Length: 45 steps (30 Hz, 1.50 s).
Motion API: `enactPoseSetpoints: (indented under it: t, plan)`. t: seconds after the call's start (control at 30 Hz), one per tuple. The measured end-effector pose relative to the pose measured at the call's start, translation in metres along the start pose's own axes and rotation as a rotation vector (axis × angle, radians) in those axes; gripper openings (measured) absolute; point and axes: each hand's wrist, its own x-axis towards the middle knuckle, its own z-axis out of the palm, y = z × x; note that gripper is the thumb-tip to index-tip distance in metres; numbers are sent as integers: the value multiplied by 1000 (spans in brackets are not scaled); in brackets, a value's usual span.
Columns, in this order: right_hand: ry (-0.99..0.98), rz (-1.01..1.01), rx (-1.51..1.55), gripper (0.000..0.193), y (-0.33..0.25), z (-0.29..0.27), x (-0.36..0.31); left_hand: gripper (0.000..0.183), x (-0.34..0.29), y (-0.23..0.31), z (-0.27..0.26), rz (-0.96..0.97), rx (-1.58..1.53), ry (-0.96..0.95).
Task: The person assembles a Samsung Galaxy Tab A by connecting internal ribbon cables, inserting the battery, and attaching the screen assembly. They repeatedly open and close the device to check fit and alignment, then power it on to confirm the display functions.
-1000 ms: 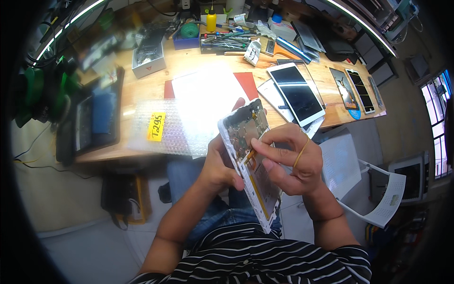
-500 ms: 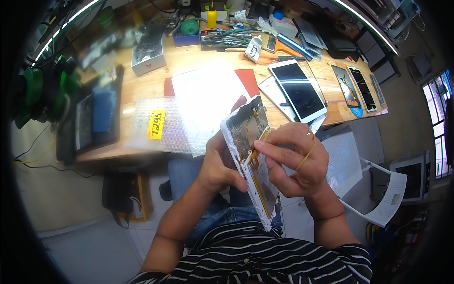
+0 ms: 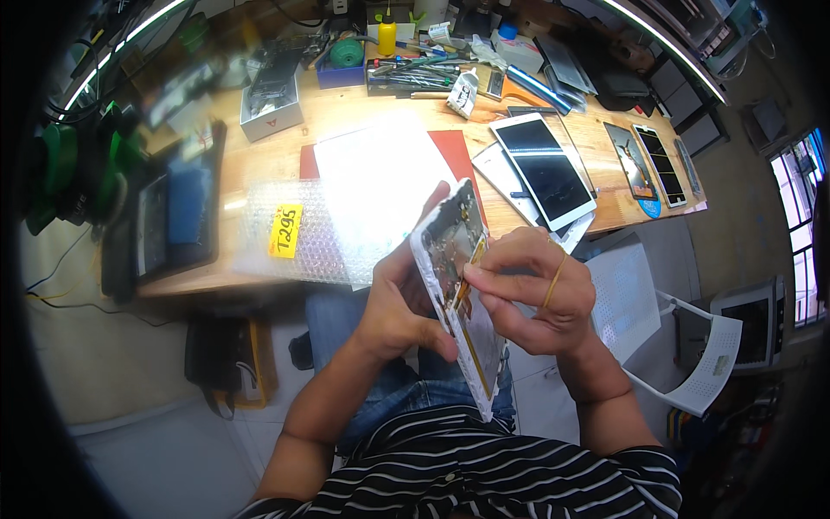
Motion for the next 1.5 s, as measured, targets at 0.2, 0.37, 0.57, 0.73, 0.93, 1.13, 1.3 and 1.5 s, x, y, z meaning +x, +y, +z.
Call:
enactPoseSetpoints:
  t: [0.2, 0.37, 0.57, 0.73, 0.93, 1.13, 1.3, 1.5]
  plan:
    - [112, 25, 2, 38, 3, 11, -6, 147, 3, 2, 0, 40, -156, -56]
    - [60, -56, -102, 38, -1, 4, -1, 147, 2, 1, 1, 44, -110, -61]
    - [-44, -124, -158, 35, -8, -4, 6, 156, -4, 7, 0, -32, 17, 0]
    - [-106, -86, -118, 45, -7, -3, 5, 165, -3, 5, -8, 29, 38, -64]
    - [-10, -8, -103, 43, -3, 7, -4, 135, 3, -12, -21, 148, -143, -181]
    - [18, -17, -157, 41, -1, 9, -4, 117, -20, -14, -17, -100, -259, 53]
    - [53, -61, -163, 46, 5, 9, -3, 109, -17, -19, -8, -15, -234, 71]
    - [46, -83, -168, 45, 5, 8, -4, 112, -19, -19, -5, -50, -282, 81]
